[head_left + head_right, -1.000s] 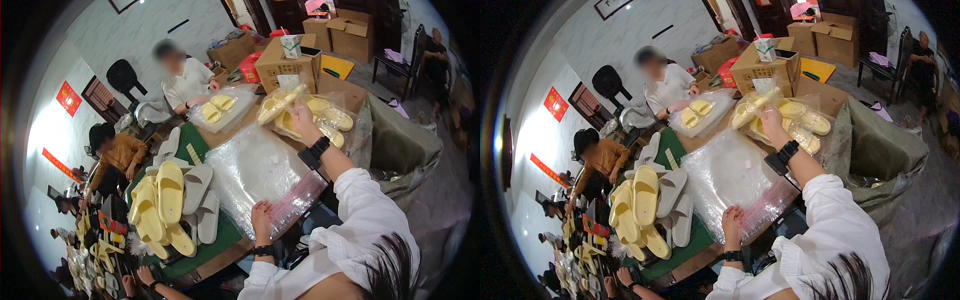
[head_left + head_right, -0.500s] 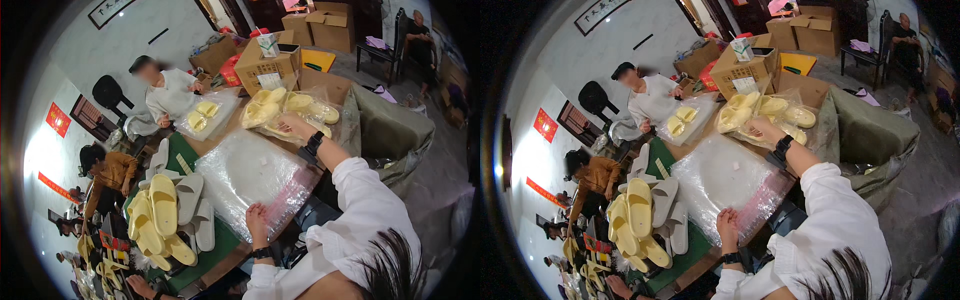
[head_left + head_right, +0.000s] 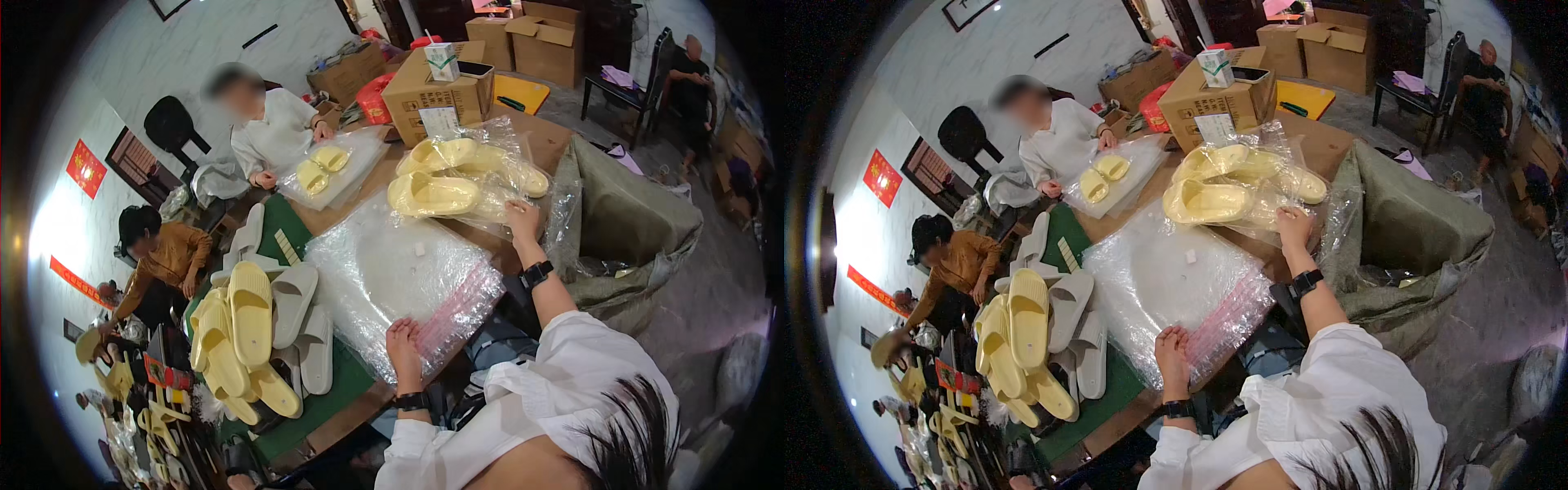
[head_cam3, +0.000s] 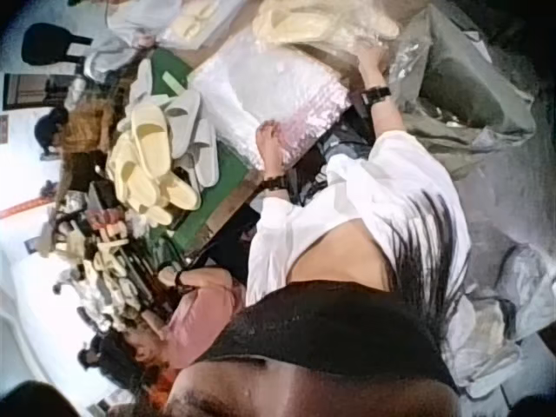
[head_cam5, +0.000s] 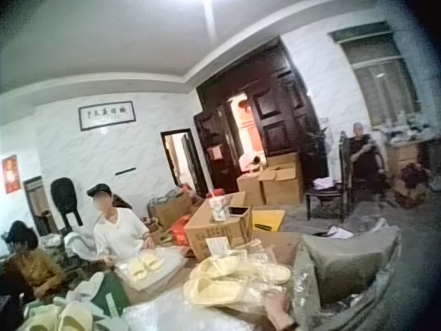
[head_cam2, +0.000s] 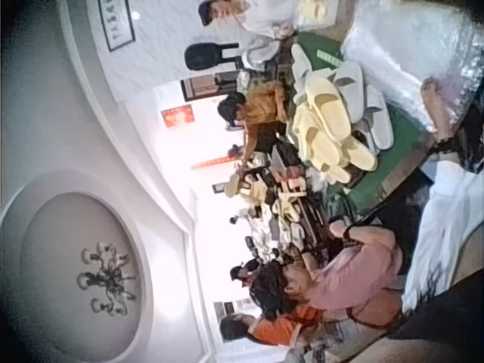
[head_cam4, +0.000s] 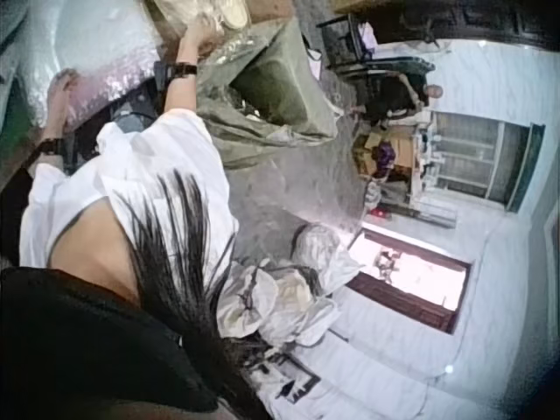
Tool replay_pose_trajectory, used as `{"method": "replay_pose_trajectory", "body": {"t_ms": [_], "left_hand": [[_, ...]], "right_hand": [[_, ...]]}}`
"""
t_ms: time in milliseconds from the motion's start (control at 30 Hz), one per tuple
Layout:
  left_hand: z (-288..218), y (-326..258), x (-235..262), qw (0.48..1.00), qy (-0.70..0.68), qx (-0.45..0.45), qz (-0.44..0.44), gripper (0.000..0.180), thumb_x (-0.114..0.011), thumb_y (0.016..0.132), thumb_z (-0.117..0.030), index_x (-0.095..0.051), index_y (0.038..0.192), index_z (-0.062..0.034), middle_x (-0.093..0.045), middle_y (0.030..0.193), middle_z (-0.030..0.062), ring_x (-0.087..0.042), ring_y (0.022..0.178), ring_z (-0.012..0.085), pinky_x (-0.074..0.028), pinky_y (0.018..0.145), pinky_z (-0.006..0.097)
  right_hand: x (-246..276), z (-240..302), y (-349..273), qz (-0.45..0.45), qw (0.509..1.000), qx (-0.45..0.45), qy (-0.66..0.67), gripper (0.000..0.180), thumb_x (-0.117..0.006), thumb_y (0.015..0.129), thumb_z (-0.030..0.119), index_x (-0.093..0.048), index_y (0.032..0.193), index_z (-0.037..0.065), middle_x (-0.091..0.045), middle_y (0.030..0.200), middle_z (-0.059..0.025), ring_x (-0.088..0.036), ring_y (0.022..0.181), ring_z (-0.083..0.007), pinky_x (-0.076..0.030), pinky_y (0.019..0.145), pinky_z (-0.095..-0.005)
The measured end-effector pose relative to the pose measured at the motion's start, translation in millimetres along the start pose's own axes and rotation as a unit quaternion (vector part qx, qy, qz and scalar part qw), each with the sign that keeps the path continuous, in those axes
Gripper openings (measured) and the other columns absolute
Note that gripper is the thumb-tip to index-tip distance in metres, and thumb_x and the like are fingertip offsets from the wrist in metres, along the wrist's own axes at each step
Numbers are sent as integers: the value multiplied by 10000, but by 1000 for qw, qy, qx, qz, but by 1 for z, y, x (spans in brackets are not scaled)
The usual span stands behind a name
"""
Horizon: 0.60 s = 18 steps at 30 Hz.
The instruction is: Packing yellow slides into plastic bags and placing them in a large sack in a shoe factory.
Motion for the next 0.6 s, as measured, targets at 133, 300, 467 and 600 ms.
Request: {"method": "replay_pose_trajectory", "body": {"t_ms": [133,300,467,600], "left_hand": [[1,2,10,1000,-3,-15,-16,197,-468,891,-30,-439,1080,20,-546,1040,149,-571,905,217,-480,824,303],[1,-1,18,999,-2,-14,-30,220,-492,871,-9,-447,1084,24,-551,1022,129,-579,883,202,-493,784,291],[7,1,7,1000,-14,4,-13,216,-470,870,-4,-454,1085,18,-561,1006,121,-585,873,196,-497,796,289],[3,-2,6,1000,-25,10,-15,204,-479,866,2,-458,1069,12,-562,1010,120,-576,900,189,-490,794,282]], "right_hand": [[-11,3,-3,-2,997,16,76,82,-691,687,116,-656,719,48,-595,676,-41,-579,712,-179,-450,649,-313],[-15,-10,-13,-69,968,56,-237,219,-638,676,300,-670,805,127,-632,884,-125,-583,875,-321,-446,767,-428],[6,-24,25,-26,961,40,-271,227,-641,699,323,-683,866,175,-660,971,-44,-540,1010,-289,-388,871,-442],[1,-12,18,-61,951,102,-286,215,-668,695,284,-669,855,140,-666,888,-55,-582,891,-251,-429,769,-397]]}}
Point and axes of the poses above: each hand's wrist, its own y-axis towards the middle knuckle, its own x-axis out of the back of the hand, z = x × y, the point moved 2 cm from there along y, towards the middle knuckle
